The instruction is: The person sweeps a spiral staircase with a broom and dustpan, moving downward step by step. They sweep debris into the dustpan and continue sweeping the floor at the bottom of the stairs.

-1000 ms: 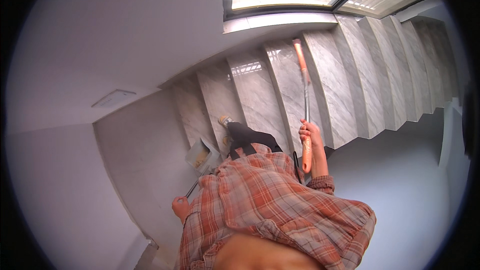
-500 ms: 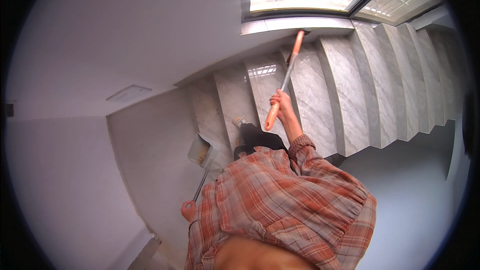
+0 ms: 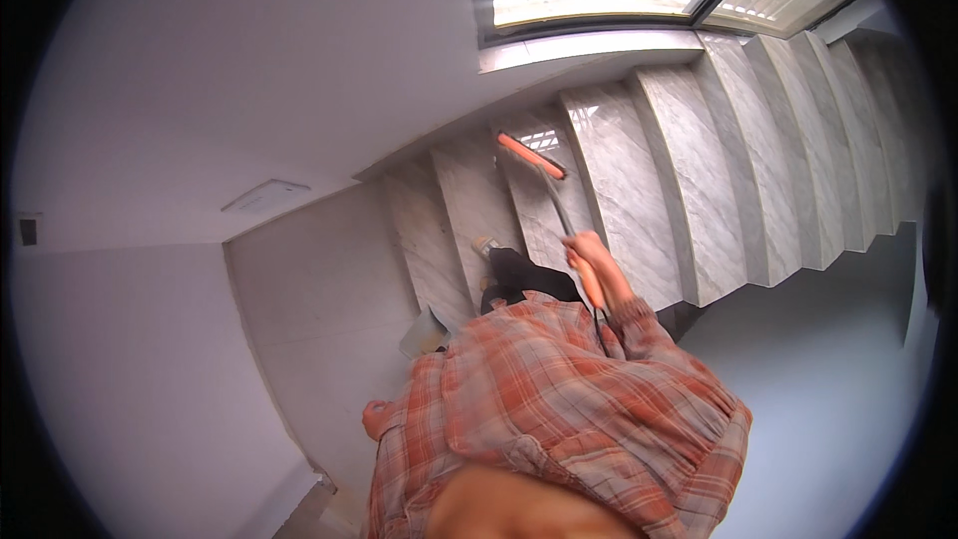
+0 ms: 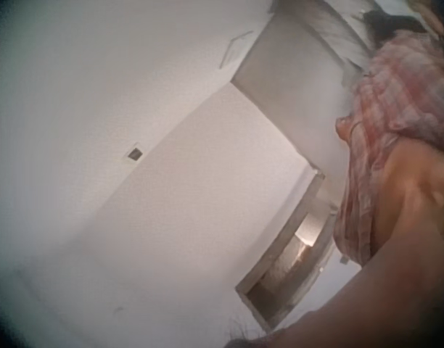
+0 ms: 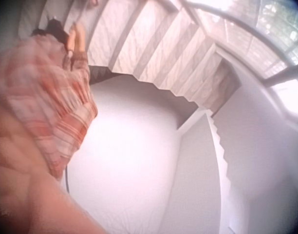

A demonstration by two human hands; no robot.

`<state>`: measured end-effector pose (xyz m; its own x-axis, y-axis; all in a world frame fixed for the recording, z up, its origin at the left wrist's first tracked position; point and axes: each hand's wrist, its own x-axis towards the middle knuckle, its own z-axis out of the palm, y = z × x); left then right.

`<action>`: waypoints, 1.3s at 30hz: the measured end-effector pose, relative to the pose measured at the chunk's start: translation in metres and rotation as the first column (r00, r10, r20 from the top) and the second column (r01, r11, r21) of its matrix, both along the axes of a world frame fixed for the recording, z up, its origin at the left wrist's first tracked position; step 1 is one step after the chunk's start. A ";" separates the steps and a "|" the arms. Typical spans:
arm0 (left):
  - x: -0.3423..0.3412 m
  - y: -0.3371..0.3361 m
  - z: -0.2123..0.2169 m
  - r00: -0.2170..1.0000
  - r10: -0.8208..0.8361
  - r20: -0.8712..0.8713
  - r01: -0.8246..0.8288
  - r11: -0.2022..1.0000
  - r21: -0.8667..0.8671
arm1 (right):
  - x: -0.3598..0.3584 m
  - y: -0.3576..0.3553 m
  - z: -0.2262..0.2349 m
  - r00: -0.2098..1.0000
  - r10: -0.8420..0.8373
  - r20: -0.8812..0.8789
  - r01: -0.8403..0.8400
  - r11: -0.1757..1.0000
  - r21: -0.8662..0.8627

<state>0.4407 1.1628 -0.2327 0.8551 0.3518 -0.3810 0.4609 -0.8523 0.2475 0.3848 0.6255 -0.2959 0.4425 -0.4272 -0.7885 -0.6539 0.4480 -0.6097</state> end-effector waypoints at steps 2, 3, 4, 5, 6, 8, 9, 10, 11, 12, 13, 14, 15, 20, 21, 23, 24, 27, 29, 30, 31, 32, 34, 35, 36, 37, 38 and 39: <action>0.002 0.001 0.002 1.000 -0.005 -0.010 0.005 1.000 0.004 | -0.044 0.011 0.045 1.000 0.002 0.007 -0.002 1.000 -0.009; 0.003 0.001 0.003 1.000 -0.005 -0.014 0.005 1.000 0.003 | -0.064 0.018 0.071 0.998 -0.056 0.020 0.055 0.997 0.053; 0.003 0.001 0.004 1.000 -0.006 -0.020 0.006 1.000 0.006 | -0.080 0.023 0.099 1.000 -0.026 -0.015 0.026 0.999 0.033; 0.003 0.000 0.006 1.000 -0.012 -0.027 0.013 1.000 0.012 | -0.093 0.027 0.126 0.998 -0.060 -0.001 0.060 0.995 0.079; 0.003 0.000 0.007 0.999 -0.017 -0.034 0.018 1.000 0.016 | -0.104 0.030 0.154 0.996 -0.086 0.015 0.084 0.993 0.086; -0.001 0.001 0.006 0.999 -0.024 -0.048 0.024 1.000 0.008 | -0.117 0.034 0.202 0.991 -0.132 0.008 0.131 0.987 0.096; -0.004 0.003 0.003 0.999 -0.035 -0.040 0.034 0.999 -0.036 | -0.121 0.032 0.222 0.992 -0.120 0.036 0.116 0.989 0.096; -0.006 0.006 -0.001 0.999 -0.047 -0.022 0.047 0.999 -0.029 | -0.123 0.030 0.239 0.991 -0.133 -0.016 0.134 0.989 0.062; -0.009 0.009 -0.007 0.998 -0.060 -0.004 0.060 0.998 -0.020 | -0.124 0.028 0.254 0.988 -0.149 -0.031 0.150 0.987 0.052; -0.011 0.014 -0.014 0.997 -0.073 0.016 0.073 0.997 -0.012 | -0.123 0.028 0.264 0.990 -0.142 -0.003 0.142 0.990 0.018; -0.012 0.019 -0.023 0.996 -0.091 0.001 0.091 0.996 -0.018 | -0.122 0.028 0.271 0.990 -0.143 0.011 0.143 0.990 -0.017; -0.012 0.024 -0.032 0.994 -0.107 -0.017 0.106 0.994 -0.023 | -0.120 0.027 0.275 0.990 -0.142 0.015 0.143 0.988 -0.051; -0.013 0.029 -0.040 0.994 -0.097 -0.057 0.096 0.995 -0.031 | -0.118 0.026 0.277 0.990 -0.137 0.026 0.139 0.988 -0.070; -0.021 0.028 -0.056 0.998 -0.059 0.023 0.062 0.987 -0.150 | -0.099 0.002 0.258 0.994 -0.049 0.103 0.066 0.983 -0.173; -0.026 0.023 -0.053 0.999 -0.032 0.029 0.036 0.989 -0.143 | -0.091 -0.006 0.252 0.995 -0.014 0.102 0.035 0.977 -0.210; -0.033 0.016 -0.048 0.999 -0.004 0.035 0.009 0.990 -0.141 | -0.069 -0.025 0.239 0.996 0.055 0.072 -0.033 0.959 -0.283; -0.034 0.013 -0.048 0.994 -0.013 0.111 0.034 0.981 -0.188 | -0.050 -0.031 0.230 0.995 0.091 0.041 -0.075 0.952 -0.297; -0.039 0.013 -0.054 0.982 -0.129 0.141 0.142 0.986 -0.089 | -0.013 -0.043 0.217 0.975 0.220 -0.022 -0.216 0.928 -0.302; -0.038 0.019 -0.064 0.997 -0.057 0.047 0.064 0.985 -0.160 | -0.008 -0.051 0.224 0.966 0.254 -0.055 -0.259 0.923 -0.285; -0.036 0.022 -0.070 0.999 -0.036 0.005 0.037 0.980 -0.194 | -0.011 -0.056 0.230 0.967 0.245 -0.067 -0.254 0.928 -0.273; -0.034 0.023 -0.074 1.000 -0.012 0.014 0.015 0.981 -0.191 | -0.016 -0.062 0.235 0.969 0.233 -0.081 -0.246 0.934 -0.258; -0.032 0.023 -0.078 1.000 0.014 0.022 -0.010 0.981 -0.193 | -0.024 -0.068 0.240 0.984 0.170 -0.045 -0.176 0.954 -0.244; -0.027 0.018 -0.078 1.000 -0.004 0.031 0.010 0.985 -0.169 | -0.035 -0.079 0.240 0.991 0.117 0.064 -0.103 0.976 -0.192; -0.025 0.014 -0.073 0.998 -0.056 0.023 0.058 0.989 -0.138 | -0.040 -0.085 0.237 0.987 0.103 0.124 -0.082 0.984 -0.161; -0.020 0.009 -0.067 0.996 -0.092 -0.001 0.091 0.992 -0.090 | -0.040 -0.092 0.230 0.990 0.045 0.136 -0.023 0.987 -0.159; -0.014 0.004 -0.060 0.990 -0.142 0.010 0.142 0.986 -0.086 | -0.034 -0.099 0.219 0.986 0.001 0.164 0.023 0.989 -0.147; -0.007 -0.003 -0.054 0.985 -0.174 0.006 0.174 0.982 -0.067 | -0.032 -0.108 0.210 0.975 -0.021 0.219 0.050 0.991 -0.125; 0.001 -0.007 -0.048 0.979 -0.202 0.019 0.203 0.978 -0.048 | -0.031 -0.116 0.204 0.972 -0.089 0.217 0.114 0.988 -0.107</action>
<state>0.4415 1.1556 -0.2809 0.9119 0.1523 -0.3811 0.2765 -0.9142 0.2963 0.3535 0.5096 -0.0921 0.5425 -0.5627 -0.6238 -0.4598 0.4226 -0.7811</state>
